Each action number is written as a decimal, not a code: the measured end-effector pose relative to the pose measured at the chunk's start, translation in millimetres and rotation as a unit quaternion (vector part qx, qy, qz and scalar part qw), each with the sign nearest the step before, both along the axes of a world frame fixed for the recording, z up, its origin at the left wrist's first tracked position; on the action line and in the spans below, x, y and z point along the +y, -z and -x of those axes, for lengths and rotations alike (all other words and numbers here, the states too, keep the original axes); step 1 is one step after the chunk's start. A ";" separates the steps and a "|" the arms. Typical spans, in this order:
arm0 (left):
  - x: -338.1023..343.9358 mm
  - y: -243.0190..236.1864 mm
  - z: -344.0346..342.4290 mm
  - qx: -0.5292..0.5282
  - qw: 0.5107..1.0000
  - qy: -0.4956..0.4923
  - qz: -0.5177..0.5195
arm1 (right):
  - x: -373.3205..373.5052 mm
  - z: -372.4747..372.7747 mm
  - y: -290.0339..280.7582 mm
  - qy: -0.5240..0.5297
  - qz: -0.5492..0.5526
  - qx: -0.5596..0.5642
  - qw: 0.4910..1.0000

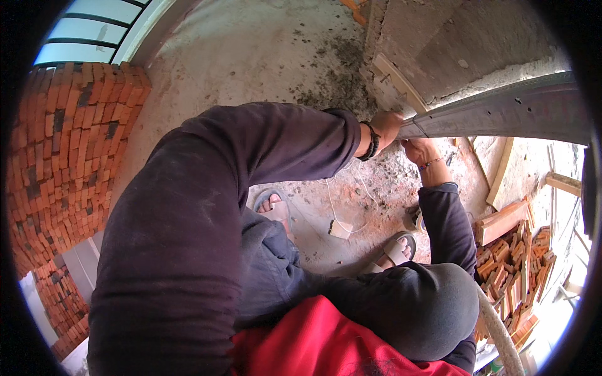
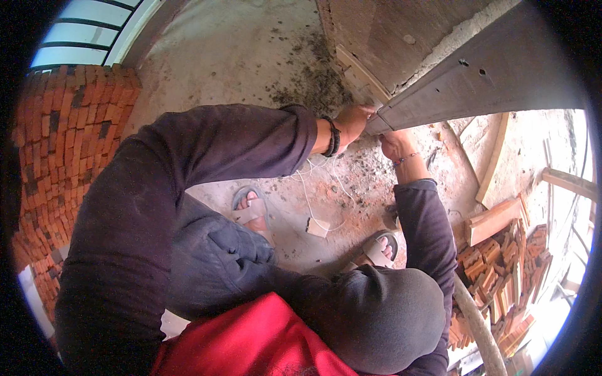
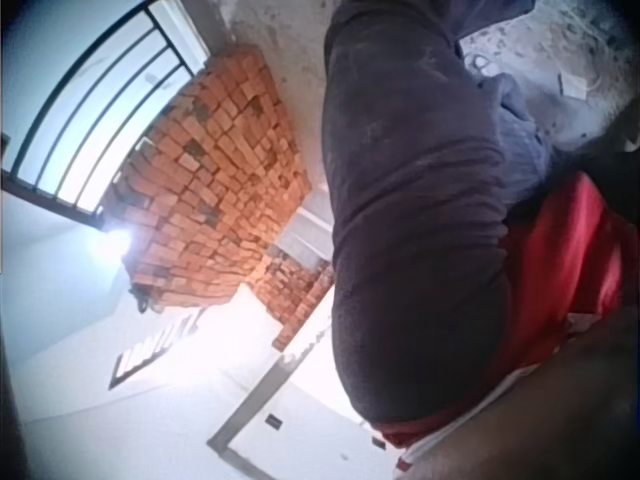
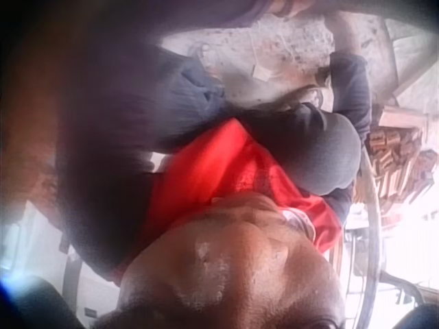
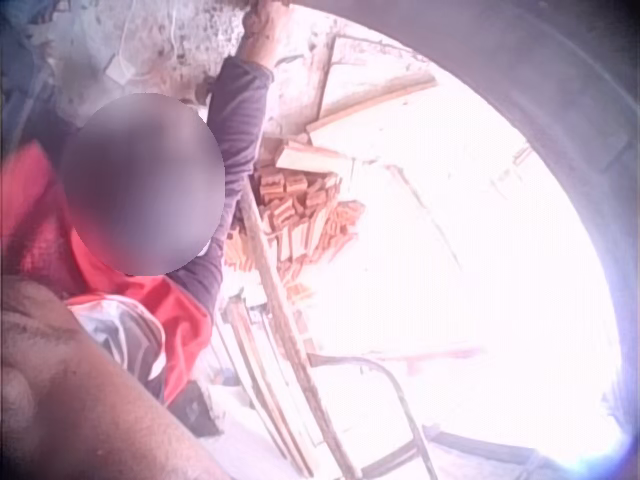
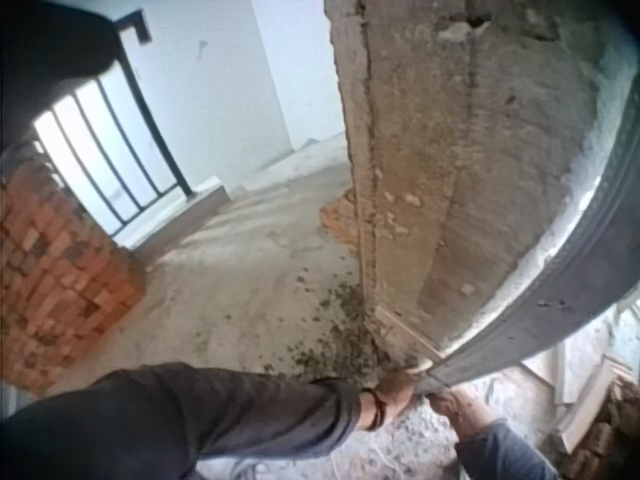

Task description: The person measures sections of a wall using a measuring tape and a pencil, then ties and stretches string along the wall to mark a level line.

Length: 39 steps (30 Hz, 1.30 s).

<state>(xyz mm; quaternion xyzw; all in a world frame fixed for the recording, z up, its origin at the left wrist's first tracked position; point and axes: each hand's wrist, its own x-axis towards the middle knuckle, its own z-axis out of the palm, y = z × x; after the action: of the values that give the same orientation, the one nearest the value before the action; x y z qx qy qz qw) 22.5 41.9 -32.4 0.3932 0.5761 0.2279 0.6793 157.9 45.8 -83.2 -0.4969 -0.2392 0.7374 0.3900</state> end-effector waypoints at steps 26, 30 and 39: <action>-5.5 2.1 8.3 0.008 1.000 -0.018 0.016 | -1.4 -32.2 6.3 -0.030 -0.037 -0.036 0.998; -6.9 28.5 21.6 0.067 0.991 -0.004 -0.113 | -9.2 -20.1 -36.8 -0.006 -0.054 0.122 0.991; -70.9 -15.6 14.1 0.189 0.965 -0.003 -0.179 | -23.3 -21.0 -9.8 0.102 -0.066 0.228 0.966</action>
<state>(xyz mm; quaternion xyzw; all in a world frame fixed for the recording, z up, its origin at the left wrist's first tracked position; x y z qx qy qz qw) 8.4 -28.9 -16.7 0.5424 0.6455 0.2510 0.4756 179.0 22.4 -73.4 -0.3101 -0.1402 0.7702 0.5394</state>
